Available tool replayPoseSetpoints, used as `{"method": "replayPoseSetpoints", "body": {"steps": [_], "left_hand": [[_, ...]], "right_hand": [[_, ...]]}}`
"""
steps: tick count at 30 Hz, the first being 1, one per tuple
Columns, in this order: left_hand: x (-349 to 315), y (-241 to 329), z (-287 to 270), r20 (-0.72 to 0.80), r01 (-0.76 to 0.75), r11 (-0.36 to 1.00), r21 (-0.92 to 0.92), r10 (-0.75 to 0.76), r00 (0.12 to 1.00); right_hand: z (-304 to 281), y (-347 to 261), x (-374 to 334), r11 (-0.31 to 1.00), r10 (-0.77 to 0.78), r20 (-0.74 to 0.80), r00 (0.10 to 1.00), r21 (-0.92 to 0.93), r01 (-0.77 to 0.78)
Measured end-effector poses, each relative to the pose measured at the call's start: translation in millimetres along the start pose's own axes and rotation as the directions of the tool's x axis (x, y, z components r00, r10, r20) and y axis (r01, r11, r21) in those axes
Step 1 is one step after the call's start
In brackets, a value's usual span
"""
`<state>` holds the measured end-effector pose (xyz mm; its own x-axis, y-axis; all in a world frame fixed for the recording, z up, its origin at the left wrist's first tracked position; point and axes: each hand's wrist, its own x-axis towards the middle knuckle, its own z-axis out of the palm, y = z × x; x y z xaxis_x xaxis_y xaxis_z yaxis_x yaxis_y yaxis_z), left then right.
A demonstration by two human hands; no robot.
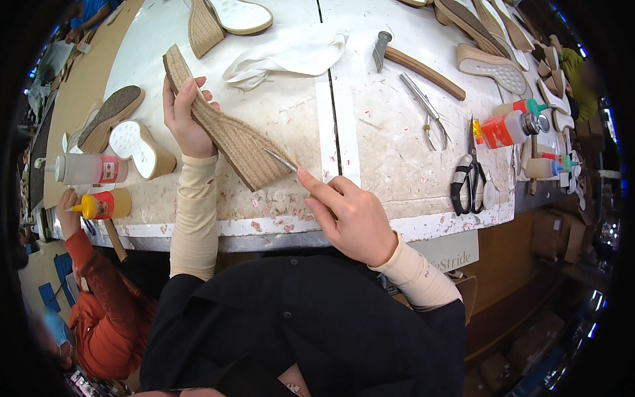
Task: The person wipes the side of a wedge shoe heel with a white cloth, then uses a pointed metal tool to scrape or clean the same area. The person repeats the wiping and scraping actions on the same shoe throughout the clip.
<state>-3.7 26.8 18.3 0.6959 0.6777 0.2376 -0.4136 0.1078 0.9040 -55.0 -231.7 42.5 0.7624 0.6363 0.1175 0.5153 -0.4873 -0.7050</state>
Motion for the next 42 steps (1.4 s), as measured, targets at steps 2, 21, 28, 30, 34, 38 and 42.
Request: {"method": "replayPoseSetpoints", "body": {"steps": [2,21,28,30,34,38,42], "left_hand": [[-0.2,0.1,0.0,0.004,-0.003,1.000,-0.004,0.003,1.000],[-11.5,15.3,9.4,0.103,-0.129,0.991,0.019,0.126,0.987],[-2.0,3.7,1.9,0.032,-0.091,0.995,0.042,0.089,0.995],[1.2,-0.7,-1.3,0.011,-0.050,0.998,0.030,0.049,0.999],[2.6,-5.8,-5.1,-0.031,0.031,0.999,-0.039,-0.033,0.999],[4.7,-7.2,-5.9,-0.078,0.078,0.993,-0.087,-0.084,0.993],[5.4,-9.6,-5.5,-0.109,0.086,0.995,-0.059,-0.092,0.990]], "right_hand": [[-1.3,-1.4,0.3,1.000,0.006,0.006,1.000,-0.011,-0.006],[-6.6,-5.9,-5.8,1.000,0.025,0.074,0.997,0.004,-0.025],[-6.0,8.9,-10.9,0.970,0.056,0.104,0.993,0.230,-0.079],[-12.8,12.2,-12.1,0.942,0.087,0.119,0.989,0.315,-0.120],[-20.1,13.0,-10.5,0.916,0.199,0.039,0.979,0.349,-0.200],[-21.0,16.6,-5.6,0.962,0.141,-0.076,0.987,0.244,-0.119],[-14.0,18.2,-10.0,0.958,0.097,-0.002,0.995,0.273,-0.093]]}}
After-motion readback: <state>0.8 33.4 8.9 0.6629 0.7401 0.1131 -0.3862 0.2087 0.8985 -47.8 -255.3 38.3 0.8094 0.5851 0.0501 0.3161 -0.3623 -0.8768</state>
